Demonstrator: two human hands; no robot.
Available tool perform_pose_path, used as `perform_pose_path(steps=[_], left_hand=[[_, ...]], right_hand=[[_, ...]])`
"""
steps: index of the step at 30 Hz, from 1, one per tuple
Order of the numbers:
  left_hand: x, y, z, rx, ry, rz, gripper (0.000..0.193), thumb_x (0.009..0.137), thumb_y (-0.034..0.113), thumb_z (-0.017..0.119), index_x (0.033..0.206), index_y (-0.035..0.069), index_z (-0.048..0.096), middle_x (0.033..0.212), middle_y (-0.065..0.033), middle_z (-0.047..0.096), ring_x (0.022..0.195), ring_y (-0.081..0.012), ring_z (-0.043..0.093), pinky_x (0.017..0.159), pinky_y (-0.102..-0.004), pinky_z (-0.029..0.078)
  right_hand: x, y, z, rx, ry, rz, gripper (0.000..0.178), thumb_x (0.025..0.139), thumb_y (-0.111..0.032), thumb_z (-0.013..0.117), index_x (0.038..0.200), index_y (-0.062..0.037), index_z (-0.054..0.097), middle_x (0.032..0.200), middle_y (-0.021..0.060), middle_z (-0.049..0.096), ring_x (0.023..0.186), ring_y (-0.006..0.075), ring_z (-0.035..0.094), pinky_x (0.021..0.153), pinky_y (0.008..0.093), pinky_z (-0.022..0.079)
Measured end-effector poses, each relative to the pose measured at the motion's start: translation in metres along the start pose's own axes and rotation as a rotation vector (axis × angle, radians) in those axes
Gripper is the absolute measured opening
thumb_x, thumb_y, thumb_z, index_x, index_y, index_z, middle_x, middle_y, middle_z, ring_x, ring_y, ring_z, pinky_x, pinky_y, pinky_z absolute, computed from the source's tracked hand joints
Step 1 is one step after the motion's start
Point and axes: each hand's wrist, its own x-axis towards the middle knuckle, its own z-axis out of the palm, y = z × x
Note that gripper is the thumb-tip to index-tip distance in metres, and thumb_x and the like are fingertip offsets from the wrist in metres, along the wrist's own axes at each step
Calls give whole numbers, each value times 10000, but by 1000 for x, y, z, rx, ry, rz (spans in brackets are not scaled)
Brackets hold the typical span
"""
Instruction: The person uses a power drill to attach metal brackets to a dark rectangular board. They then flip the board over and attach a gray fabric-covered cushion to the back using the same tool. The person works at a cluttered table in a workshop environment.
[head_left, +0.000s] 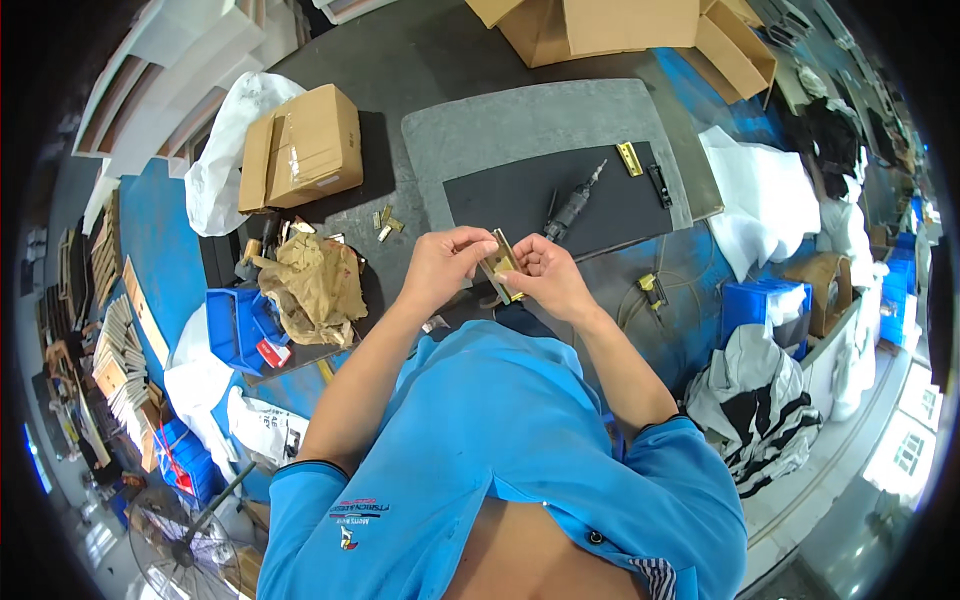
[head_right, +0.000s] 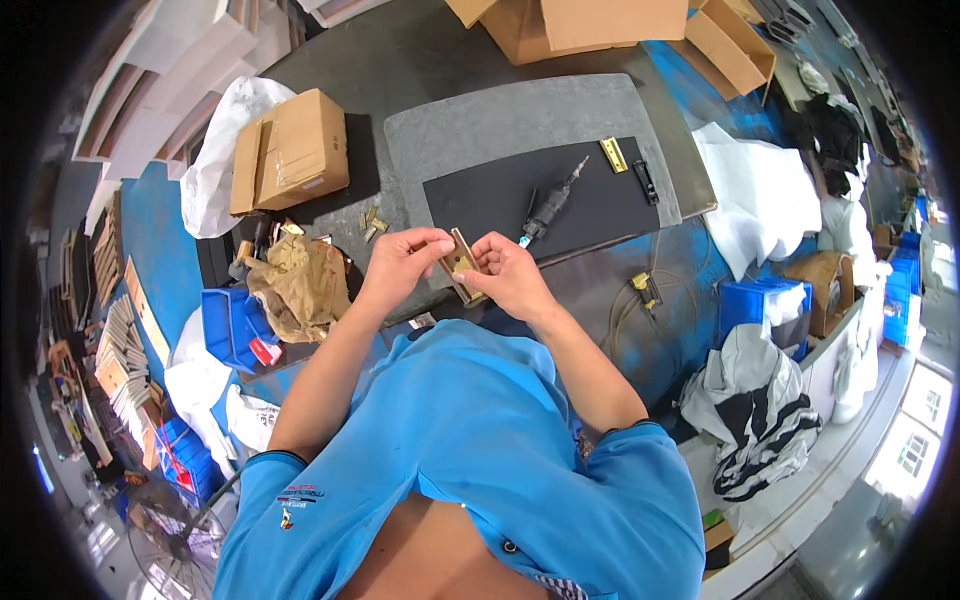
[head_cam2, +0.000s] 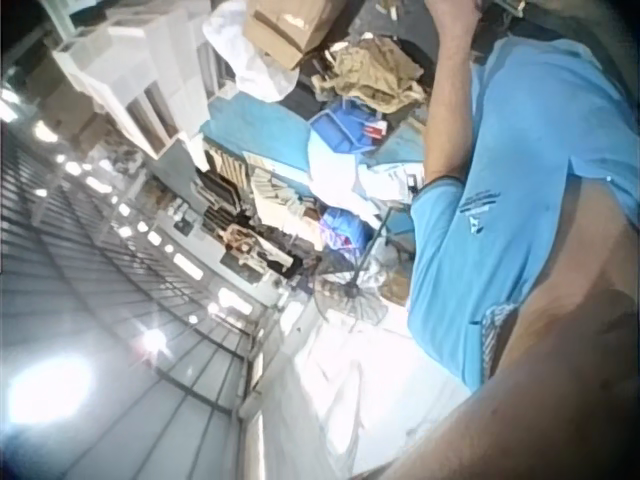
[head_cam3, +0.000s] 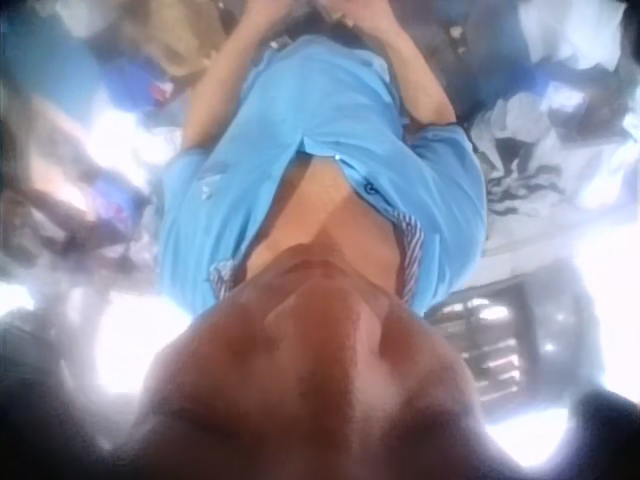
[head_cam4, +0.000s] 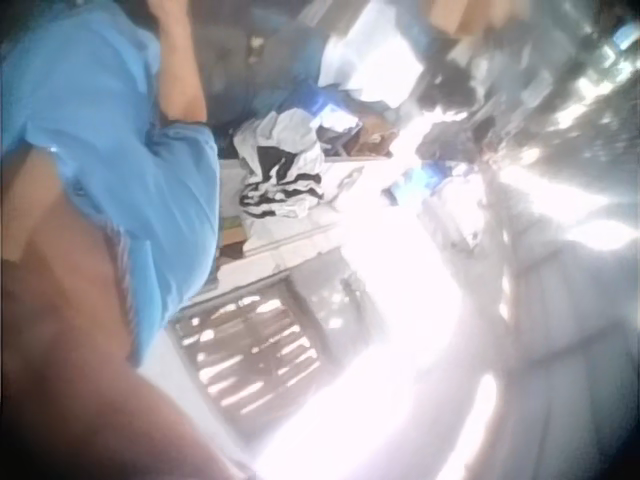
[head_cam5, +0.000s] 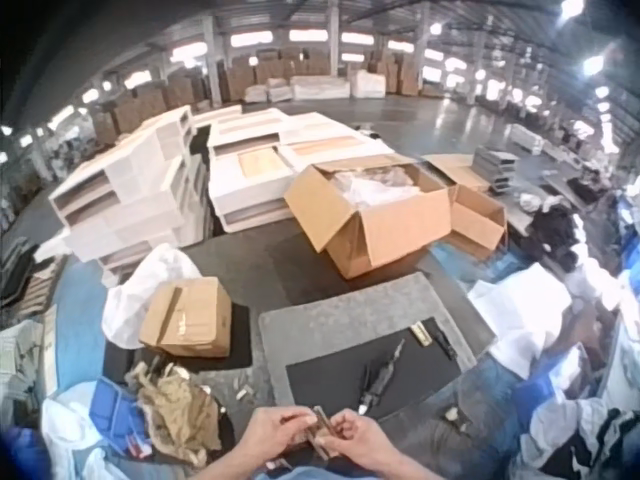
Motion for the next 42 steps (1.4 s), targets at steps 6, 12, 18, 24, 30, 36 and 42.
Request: perform_pose_path(steps=[6, 12, 18, 24, 30, 36, 42], left_hand=[[17, 11, 16, 8, 64, -80, 187, 900, 167, 705, 998, 11, 736, 725, 5, 650, 588, -46, 512, 534, -209, 403], [26, 7, 23, -98, 153, -65, 228, 924, 190, 678, 1064, 9, 687, 666, 10, 603, 556, -43, 490, 493, -217, 370], [20, -31, -26, -1226, -146, -112, 202, 1020, 171, 526, 1161, 33, 570, 691, 27, 495, 503, -63, 394, 471, -190, 360], [7, -42, -14, -1434, -110, -210, 231, 986, 32, 522, 1208, 21, 587, 880, -50, 618, 662, -80, 485, 542, -186, 431], [15, -69, -6, -1139, -252, -368, 354, 1004, 290, 541, 1185, -9, 599, 720, 16, 480, 638, -61, 416, 526, -182, 332], [25, -52, 27, -537, -152, -408, 257, 993, 325, 587, 1037, 74, 618, 620, 102, 384, 485, -3, 297, 428, -184, 218], [12, -59, 30, -391, 11, -415, 173, 988, 243, 594, 1024, 76, 622, 661, 96, 453, 503, 9, 338, 439, -169, 239]], right_hand=[[16, -7, -33, -29, -69, -10, 256, 831, -53, 766, 976, -27, 556, 836, 27, 644, 756, 72, 616, 634, 224, 508], [31, -22, -41, -60, -115, 38, 250, 841, -59, 760, 985, -24, 559, 866, 40, 657, 763, 81, 626, 660, 231, 520], [40, -25, -38, 117, -9, -25, 249, 848, -55, 749, 1003, -12, 560, 890, 62, 665, 776, 103, 644, 680, 251, 539], [46, -7, -35, 147, 18, -30, 253, 861, -96, 741, 1020, -17, 561, 880, 69, 668, 757, 105, 645, 613, 244, 518], [46, 1, -30, 135, 68, -7, 267, 864, -123, 747, 1032, -27, 562, 856, 49, 663, 732, 91, 632, 588, 234, 516], [53, 34, -27, 156, 120, 70, 234, 898, -166, 720, 1033, -32, 584, 922, 47, 653, 767, 102, 641, 588, 248, 547], [82, 64, -74, 300, 229, 252, 367, 964, -366, 619, 1064, -13, 642, 880, 45, 658, 747, 126, 638, 650, 311, 563]])
